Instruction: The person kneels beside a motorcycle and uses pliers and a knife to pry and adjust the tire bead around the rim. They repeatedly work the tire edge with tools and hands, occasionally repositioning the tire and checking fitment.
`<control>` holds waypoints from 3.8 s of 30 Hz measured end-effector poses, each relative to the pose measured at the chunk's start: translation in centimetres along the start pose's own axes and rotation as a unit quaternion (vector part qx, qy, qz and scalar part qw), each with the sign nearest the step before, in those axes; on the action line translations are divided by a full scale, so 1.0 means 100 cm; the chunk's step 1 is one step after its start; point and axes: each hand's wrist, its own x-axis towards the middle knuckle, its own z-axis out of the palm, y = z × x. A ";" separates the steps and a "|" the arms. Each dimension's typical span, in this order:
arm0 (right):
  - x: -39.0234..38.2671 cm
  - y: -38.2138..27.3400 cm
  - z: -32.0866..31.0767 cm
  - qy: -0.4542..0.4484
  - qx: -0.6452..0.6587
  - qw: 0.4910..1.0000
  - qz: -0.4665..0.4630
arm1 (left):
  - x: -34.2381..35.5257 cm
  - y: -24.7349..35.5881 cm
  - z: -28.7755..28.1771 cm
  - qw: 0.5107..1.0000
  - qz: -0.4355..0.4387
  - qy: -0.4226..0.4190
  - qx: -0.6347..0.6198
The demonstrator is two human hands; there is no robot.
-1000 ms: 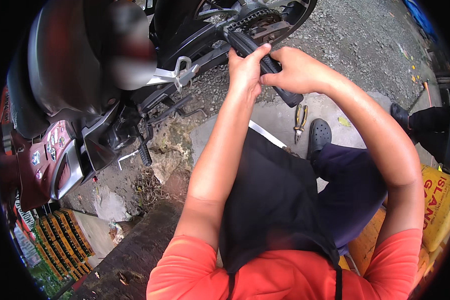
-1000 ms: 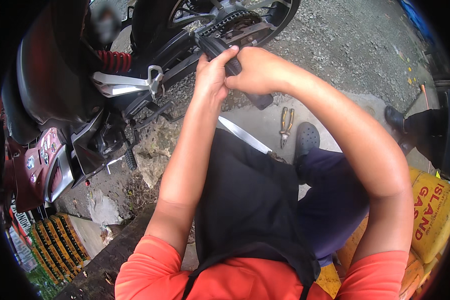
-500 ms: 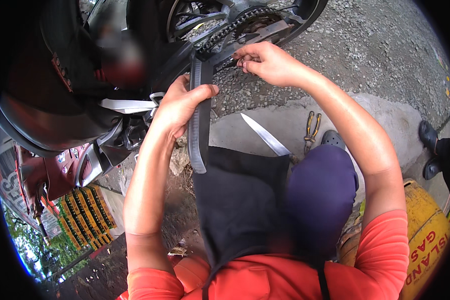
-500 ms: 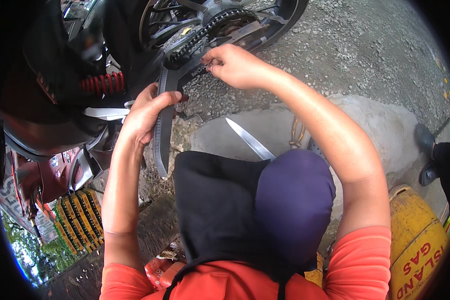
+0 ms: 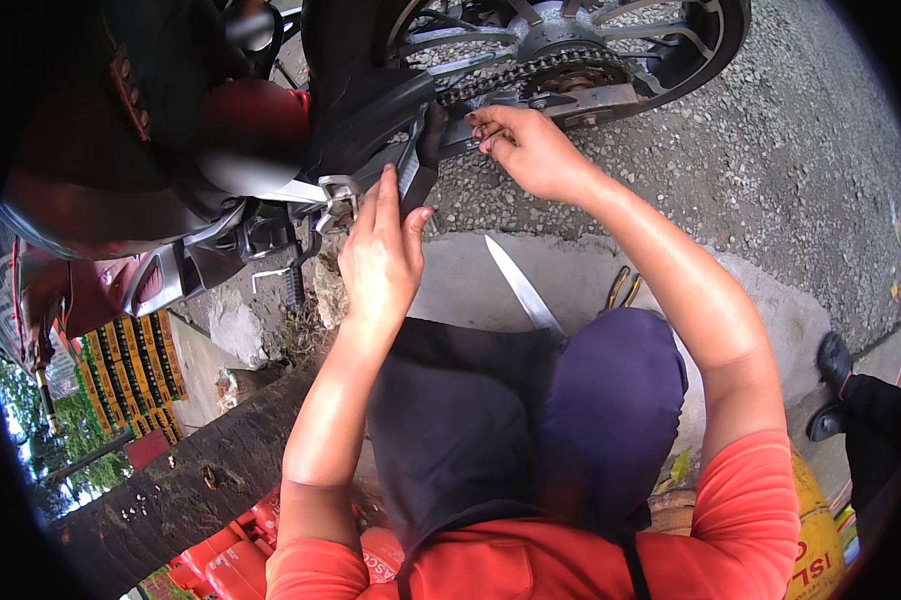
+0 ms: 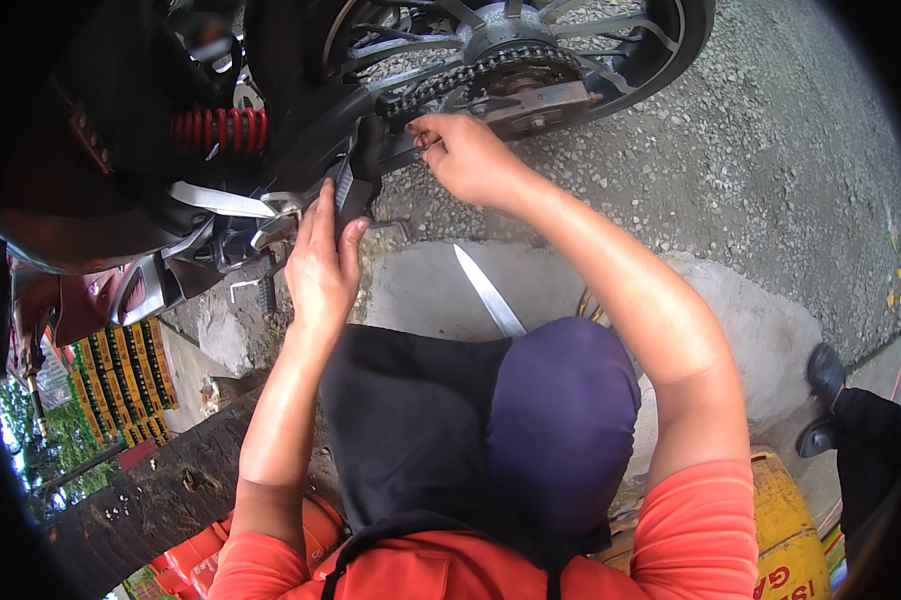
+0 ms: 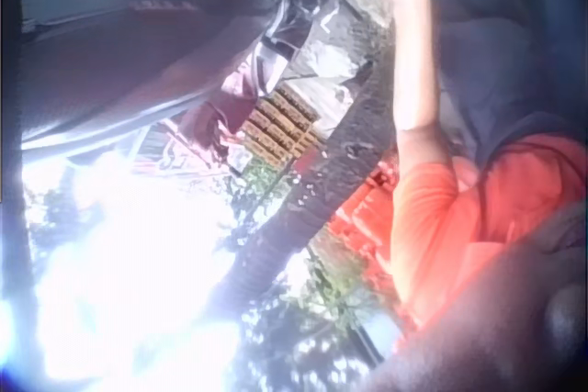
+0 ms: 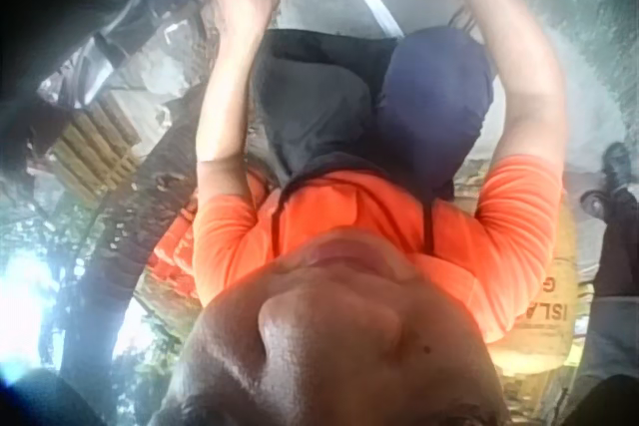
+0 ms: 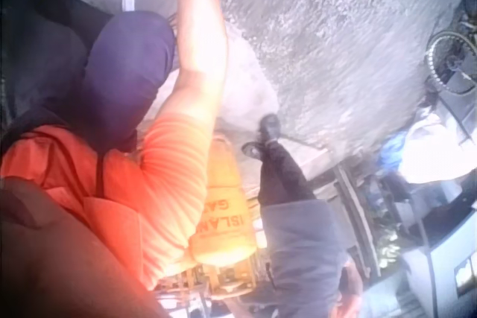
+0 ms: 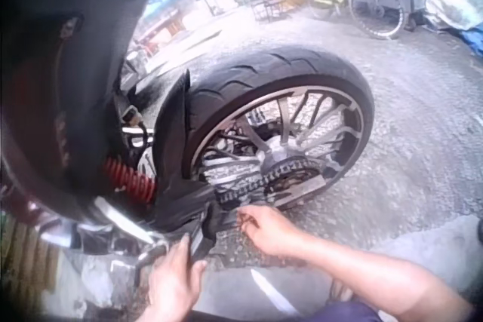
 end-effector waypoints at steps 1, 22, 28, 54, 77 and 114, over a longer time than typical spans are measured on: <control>0.001 0.001 0.006 0.011 0.005 1.000 -0.007 | -0.004 -0.005 0.009 0.999 0.013 0.031 0.041; -0.221 0.027 -0.055 0.061 0.024 0.956 0.287 | -0.007 0.035 0.021 0.956 -0.139 -0.070 -0.250; -0.296 0.006 -0.055 0.226 0.099 0.917 0.314 | -0.015 0.070 0.011 0.797 -0.125 -0.153 -0.571; -0.056 -0.062 -0.089 0.293 -0.307 0.887 0.184 | 0.000 -0.004 0.050 0.720 -0.249 -0.130 -0.635; -0.014 -0.015 -0.123 0.430 -0.192 0.877 0.092 | 0.151 0.042 -0.015 0.951 0.215 -0.069 0.210; -0.018 -0.044 -0.132 0.445 -0.188 0.876 0.005 | 0.170 0.042 -0.015 0.955 0.172 -0.122 0.209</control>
